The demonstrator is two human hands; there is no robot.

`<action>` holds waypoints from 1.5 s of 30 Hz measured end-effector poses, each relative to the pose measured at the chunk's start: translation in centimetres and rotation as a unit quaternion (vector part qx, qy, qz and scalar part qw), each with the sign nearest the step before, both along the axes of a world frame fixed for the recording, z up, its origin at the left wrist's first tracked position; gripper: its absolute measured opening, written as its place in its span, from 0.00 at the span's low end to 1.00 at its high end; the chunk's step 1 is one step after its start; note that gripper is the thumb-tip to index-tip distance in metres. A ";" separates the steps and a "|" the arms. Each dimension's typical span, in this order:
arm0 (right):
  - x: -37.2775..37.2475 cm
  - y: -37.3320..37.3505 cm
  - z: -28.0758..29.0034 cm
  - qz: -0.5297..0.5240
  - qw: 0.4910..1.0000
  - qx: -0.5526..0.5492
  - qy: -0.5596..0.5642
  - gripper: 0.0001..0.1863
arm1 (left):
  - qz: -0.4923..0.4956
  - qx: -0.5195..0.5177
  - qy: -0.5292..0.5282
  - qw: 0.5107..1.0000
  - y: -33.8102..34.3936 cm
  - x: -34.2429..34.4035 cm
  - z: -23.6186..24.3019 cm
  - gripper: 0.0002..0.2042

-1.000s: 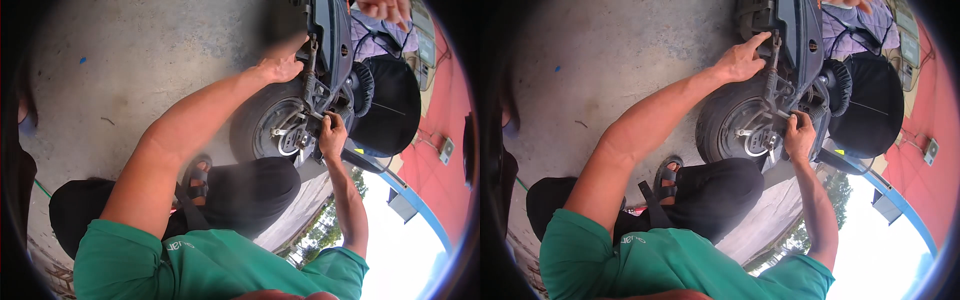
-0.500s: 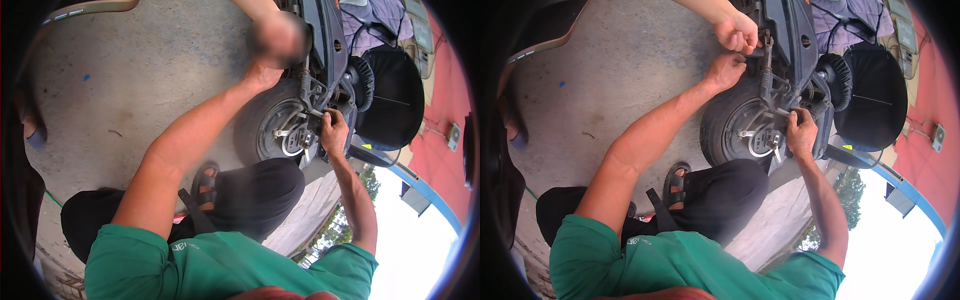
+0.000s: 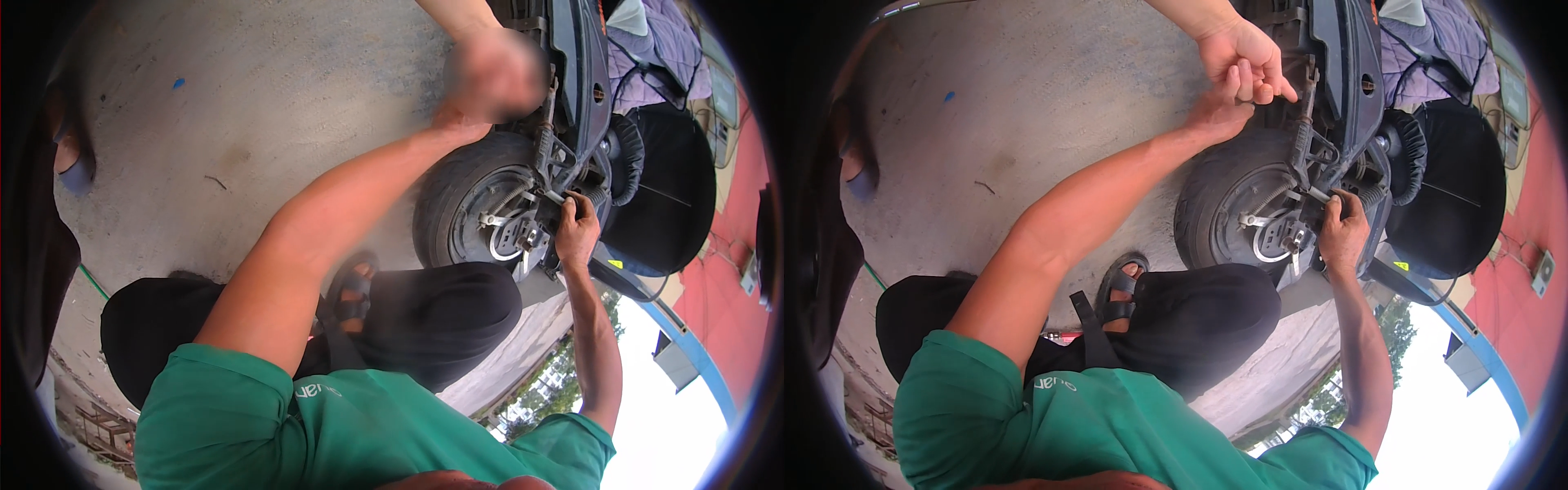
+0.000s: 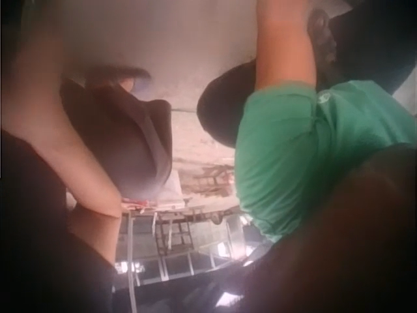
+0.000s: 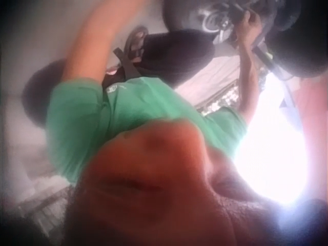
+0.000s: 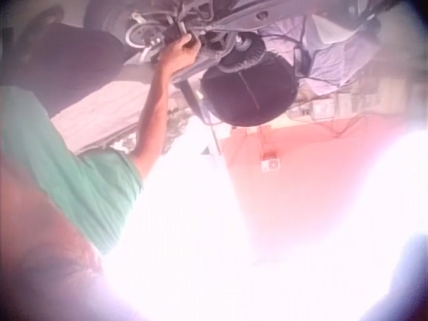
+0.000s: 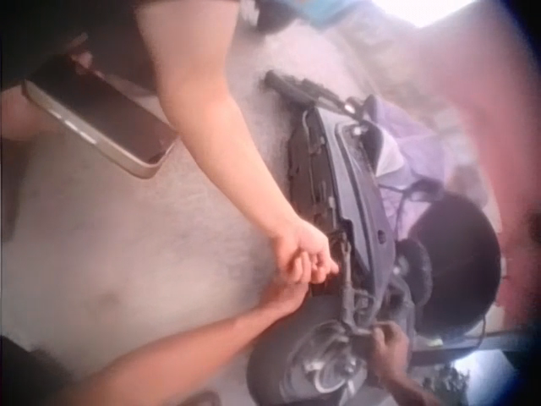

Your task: The person repairs a bicycle wheel by using a pry bar to adjust the tire, using an air hose to inflate the tire, and handling the wheel assembly by hand.

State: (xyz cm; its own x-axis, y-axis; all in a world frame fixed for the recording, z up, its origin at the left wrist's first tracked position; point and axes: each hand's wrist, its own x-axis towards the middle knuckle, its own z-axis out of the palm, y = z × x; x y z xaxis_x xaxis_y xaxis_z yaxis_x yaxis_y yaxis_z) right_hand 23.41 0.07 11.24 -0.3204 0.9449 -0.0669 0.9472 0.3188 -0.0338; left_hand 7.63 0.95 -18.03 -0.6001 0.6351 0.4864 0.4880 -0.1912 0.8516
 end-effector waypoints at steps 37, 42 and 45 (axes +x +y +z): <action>1.9 0.3 1.2 -0.022 1.000 -0.005 -0.003 0.15 | -0.263 -0.118 -0.368 0.884 1.1 -3.9 10.5 0.39; 2.2 0.3 1.2 -0.012 1.000 0.003 -0.019 0.15 | -0.239 -0.118 -0.351 0.897 1.0 -3.5 10.4 0.40; 2.4 0.1 1.4 -0.048 0.999 -0.022 -0.001 0.15 | -0.247 -0.117 -0.356 0.893 1.2 -3.0 10.0 0.40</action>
State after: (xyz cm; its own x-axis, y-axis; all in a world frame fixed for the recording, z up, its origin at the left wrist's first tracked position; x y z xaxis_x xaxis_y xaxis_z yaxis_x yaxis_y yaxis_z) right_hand 25.81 0.21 12.64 -0.2283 0.9675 -0.1091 0.9734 0.2247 -0.0444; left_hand 4.60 2.20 -8.05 -0.3223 0.9425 -0.0880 -0.2885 -0.0093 0.9574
